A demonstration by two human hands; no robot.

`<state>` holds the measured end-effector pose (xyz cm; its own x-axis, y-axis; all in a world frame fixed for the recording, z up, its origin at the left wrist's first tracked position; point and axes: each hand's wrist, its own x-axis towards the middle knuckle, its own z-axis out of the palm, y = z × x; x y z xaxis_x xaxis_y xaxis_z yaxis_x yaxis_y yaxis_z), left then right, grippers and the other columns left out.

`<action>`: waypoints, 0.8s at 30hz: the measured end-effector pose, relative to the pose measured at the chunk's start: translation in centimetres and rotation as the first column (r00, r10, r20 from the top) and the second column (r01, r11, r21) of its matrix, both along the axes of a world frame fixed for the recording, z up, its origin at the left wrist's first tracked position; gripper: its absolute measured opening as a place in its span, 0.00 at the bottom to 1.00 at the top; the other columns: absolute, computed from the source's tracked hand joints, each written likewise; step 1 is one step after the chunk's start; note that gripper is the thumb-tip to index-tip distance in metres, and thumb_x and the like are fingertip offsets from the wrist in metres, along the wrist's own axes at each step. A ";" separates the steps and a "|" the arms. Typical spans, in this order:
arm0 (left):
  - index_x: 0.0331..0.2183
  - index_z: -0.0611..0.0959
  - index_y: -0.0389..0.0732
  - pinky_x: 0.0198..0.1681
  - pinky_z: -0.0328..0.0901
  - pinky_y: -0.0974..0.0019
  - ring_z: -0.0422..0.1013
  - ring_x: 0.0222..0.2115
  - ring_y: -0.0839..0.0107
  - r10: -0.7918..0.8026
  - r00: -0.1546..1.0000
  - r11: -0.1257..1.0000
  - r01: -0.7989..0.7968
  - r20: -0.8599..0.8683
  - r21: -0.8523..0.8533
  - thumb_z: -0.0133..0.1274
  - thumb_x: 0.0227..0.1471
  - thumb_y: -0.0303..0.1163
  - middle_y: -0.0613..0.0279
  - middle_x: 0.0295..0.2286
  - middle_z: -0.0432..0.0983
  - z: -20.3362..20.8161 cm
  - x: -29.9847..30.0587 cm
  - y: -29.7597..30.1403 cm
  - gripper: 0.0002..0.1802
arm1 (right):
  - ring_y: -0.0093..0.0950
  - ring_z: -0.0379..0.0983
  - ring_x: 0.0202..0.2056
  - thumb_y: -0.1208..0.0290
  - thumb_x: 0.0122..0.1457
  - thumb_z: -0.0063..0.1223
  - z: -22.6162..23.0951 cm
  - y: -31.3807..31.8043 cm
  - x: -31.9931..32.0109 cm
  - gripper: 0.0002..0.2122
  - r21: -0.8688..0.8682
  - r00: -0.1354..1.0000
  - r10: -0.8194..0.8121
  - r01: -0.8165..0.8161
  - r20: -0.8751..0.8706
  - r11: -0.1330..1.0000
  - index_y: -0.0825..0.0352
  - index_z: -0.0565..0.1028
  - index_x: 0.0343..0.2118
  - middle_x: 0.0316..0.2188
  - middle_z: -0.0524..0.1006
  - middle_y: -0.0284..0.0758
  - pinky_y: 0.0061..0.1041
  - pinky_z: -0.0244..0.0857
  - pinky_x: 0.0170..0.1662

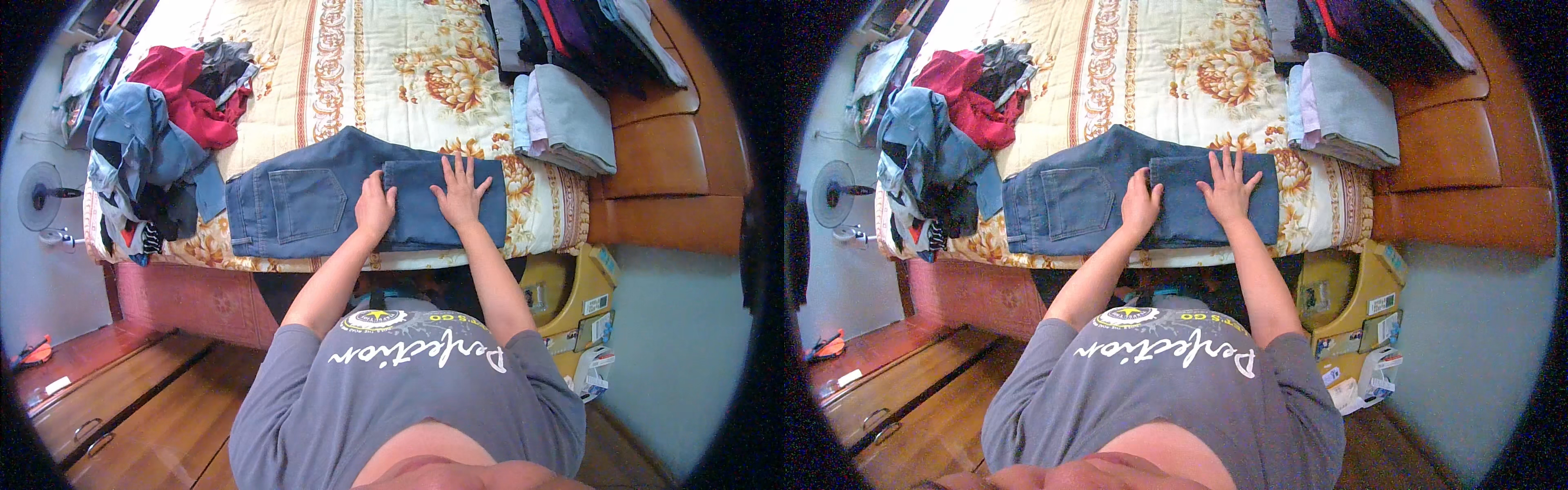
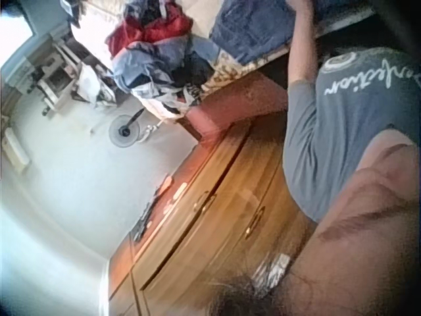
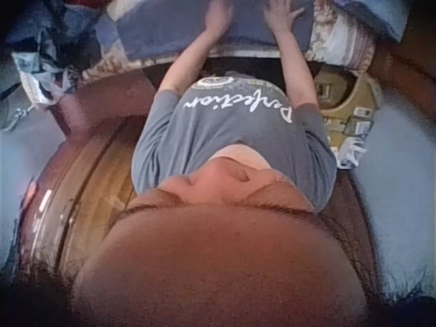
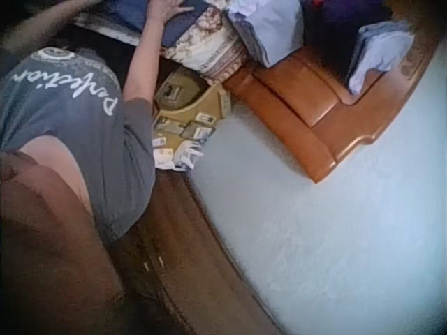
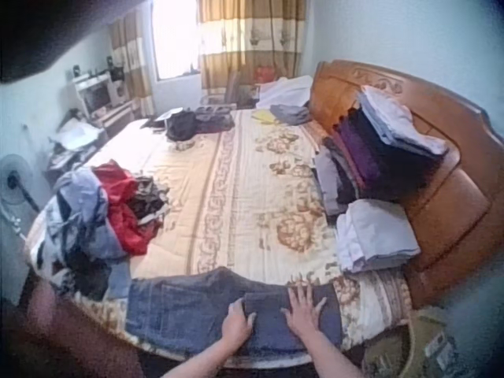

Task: The person folds pairs of denim and fabric pants by hand and places them in a stack on a bed.

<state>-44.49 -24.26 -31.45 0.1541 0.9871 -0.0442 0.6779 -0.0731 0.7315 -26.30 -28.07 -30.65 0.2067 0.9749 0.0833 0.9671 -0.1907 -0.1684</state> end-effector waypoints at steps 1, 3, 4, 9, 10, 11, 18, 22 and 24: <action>0.46 0.63 0.38 0.39 0.63 0.56 0.67 0.37 0.49 -0.025 1.000 0.999 0.025 -0.008 0.023 0.52 0.44 0.32 0.45 0.38 0.68 0.1 0.3 0.2 0.27 | 0.34 0.38 0.61 0.56 0.54 0.44 -1.0 0.3 0.3 0.27 -0.023 1.000 -0.009 0.009 0.006 1.000 0.50 0.53 0.57 0.60 0.46 0.29 0.66 0.33 0.50; 0.51 0.57 0.38 0.42 0.61 0.56 0.64 0.41 0.48 -0.080 0.997 0.997 0.081 0.023 -0.019 0.53 0.42 0.29 0.44 0.42 0.63 0.0 0.7 1.0 0.35 | 0.34 0.38 0.61 0.57 0.56 0.41 -2.4 0.4 1.2 0.27 -0.037 0.999 -0.027 0.027 0.019 0.999 0.47 0.49 0.58 0.61 0.44 0.27 0.66 0.33 0.50; 0.52 0.56 0.38 0.43 0.61 0.57 0.63 0.42 0.48 -0.067 0.997 0.997 0.068 0.026 -0.047 0.53 0.42 0.29 0.44 0.43 0.62 -0.1 0.8 1.1 0.36 | 0.33 0.38 0.61 0.55 0.56 0.40 -3.1 0.5 1.4 0.27 -0.043 0.999 -0.029 0.031 0.039 0.999 0.48 0.49 0.58 0.61 0.44 0.27 0.66 0.33 0.50; 0.54 0.56 0.42 0.50 0.55 0.52 0.55 0.51 0.53 -0.130 0.981 0.966 0.158 -0.143 0.205 0.54 0.43 0.36 0.48 0.51 0.54 0.5 1.0 0.4 0.39 | 0.32 0.37 0.61 0.50 0.56 0.35 -4.1 0.3 1.5 0.27 -0.065 0.992 -0.032 0.040 0.124 0.997 0.50 0.49 0.58 0.61 0.42 0.27 0.67 0.34 0.50; 0.55 0.56 0.43 0.51 0.51 0.47 0.51 0.53 0.55 -0.207 0.939 0.929 0.277 -0.275 0.246 0.52 0.43 0.40 0.51 0.53 0.51 1.0 1.2 0.6 0.38 | 0.32 0.36 0.61 0.49 0.56 0.34 -4.1 0.2 1.4 0.28 -0.072 0.991 -0.012 0.022 0.135 0.997 0.51 0.48 0.58 0.61 0.42 0.27 0.67 0.34 0.50; 0.55 0.56 0.44 0.51 0.47 0.43 0.48 0.55 0.57 -0.270 0.874 0.878 0.396 -0.405 0.269 0.51 0.44 0.44 0.54 0.54 0.49 1.6 1.5 0.9 0.38 | 0.32 0.36 0.61 0.49 0.56 0.34 -4.0 0.1 1.2 0.29 -0.078 0.989 0.006 0.005 0.145 0.997 0.52 0.48 0.59 0.61 0.41 0.27 0.67 0.34 0.50; 0.56 0.56 0.52 0.56 0.34 0.39 0.42 0.58 0.70 -0.290 0.850 0.904 0.394 -0.441 0.165 0.40 0.48 0.57 0.65 0.57 0.48 -3.3 -0.4 7.5 0.36 | 0.37 0.34 0.61 0.44 0.53 0.34 -3.2 -1.5 0.2 0.33 -0.174 0.992 0.067 -0.047 0.110 0.984 0.56 0.46 0.59 0.61 0.40 0.31 0.68 0.33 0.49; 0.57 0.53 0.54 0.58 0.30 0.46 0.40 0.59 0.72 -0.245 0.706 0.848 0.488 -0.665 0.205 0.35 0.49 0.59 0.67 0.58 0.44 -2.6 -3.2 10.2 0.37 | 0.39 0.32 0.61 0.43 0.53 0.36 -3.4 -2.6 0.0 0.35 -0.156 0.994 0.092 -0.081 0.064 0.984 0.58 0.46 0.59 0.62 0.37 0.32 0.68 0.31 0.49; 0.57 0.52 0.56 0.58 0.29 0.46 0.40 0.59 0.69 -0.291 0.690 0.818 0.538 -0.663 0.202 0.37 0.50 0.55 0.68 0.58 0.42 -1.7 -4.3 10.4 0.35 | 0.39 0.32 0.61 0.43 0.52 0.36 -2.6 -2.6 -0.8 0.35 -0.214 0.998 0.055 -0.046 0.036 0.976 0.56 0.46 0.59 0.62 0.36 0.31 0.69 0.31 0.48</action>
